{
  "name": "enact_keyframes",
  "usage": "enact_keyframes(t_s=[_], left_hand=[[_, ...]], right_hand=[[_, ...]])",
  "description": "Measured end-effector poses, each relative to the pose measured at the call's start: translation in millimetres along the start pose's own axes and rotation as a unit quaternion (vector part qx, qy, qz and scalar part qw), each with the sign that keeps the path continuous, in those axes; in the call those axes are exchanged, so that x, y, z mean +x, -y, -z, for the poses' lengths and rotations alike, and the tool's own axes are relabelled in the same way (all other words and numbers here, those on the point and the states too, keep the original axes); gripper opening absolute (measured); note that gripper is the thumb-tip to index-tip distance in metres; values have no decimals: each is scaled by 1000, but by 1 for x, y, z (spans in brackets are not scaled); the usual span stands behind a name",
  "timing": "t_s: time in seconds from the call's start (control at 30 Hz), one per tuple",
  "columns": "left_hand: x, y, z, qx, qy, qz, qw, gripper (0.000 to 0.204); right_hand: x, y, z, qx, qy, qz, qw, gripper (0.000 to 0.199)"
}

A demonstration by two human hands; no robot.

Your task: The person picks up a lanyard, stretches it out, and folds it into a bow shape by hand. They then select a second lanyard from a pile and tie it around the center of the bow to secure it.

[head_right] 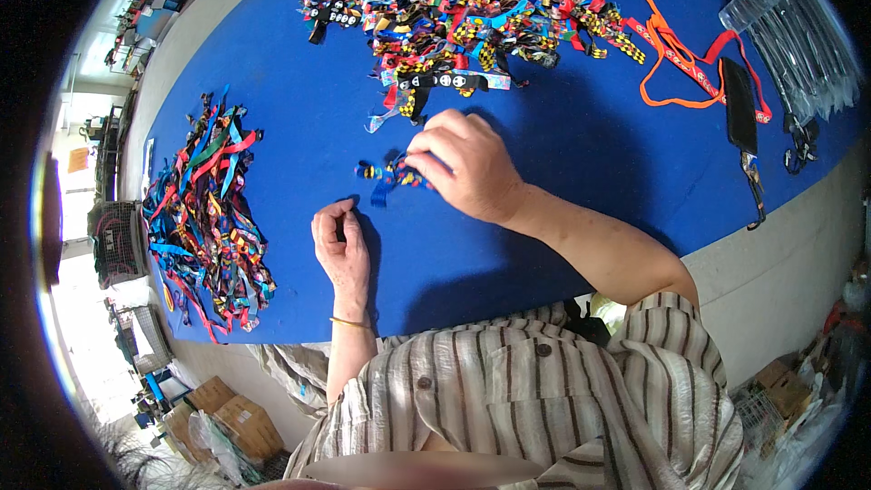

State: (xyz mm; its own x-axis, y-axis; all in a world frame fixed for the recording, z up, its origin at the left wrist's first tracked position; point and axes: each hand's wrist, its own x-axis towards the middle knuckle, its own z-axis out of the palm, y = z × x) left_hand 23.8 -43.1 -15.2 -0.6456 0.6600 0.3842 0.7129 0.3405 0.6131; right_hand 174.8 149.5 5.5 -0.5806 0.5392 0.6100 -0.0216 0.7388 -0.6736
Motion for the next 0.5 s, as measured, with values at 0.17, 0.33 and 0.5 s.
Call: enact_keyframes(t_s=[0.17,0.33,0.5], left_hand=[[0,1,0,-2,-3,-2,1000,11],[2,-3,2,7,2,-21,1000,11],[2,-3,1,9,6,-28,1000,11]], right_hand=[[14,-21,11,-10,-94,2,996,18],[27,-39,26,-42,-138,-7,990,16],[30,-57,24,-68,-137,-22,988,15]])
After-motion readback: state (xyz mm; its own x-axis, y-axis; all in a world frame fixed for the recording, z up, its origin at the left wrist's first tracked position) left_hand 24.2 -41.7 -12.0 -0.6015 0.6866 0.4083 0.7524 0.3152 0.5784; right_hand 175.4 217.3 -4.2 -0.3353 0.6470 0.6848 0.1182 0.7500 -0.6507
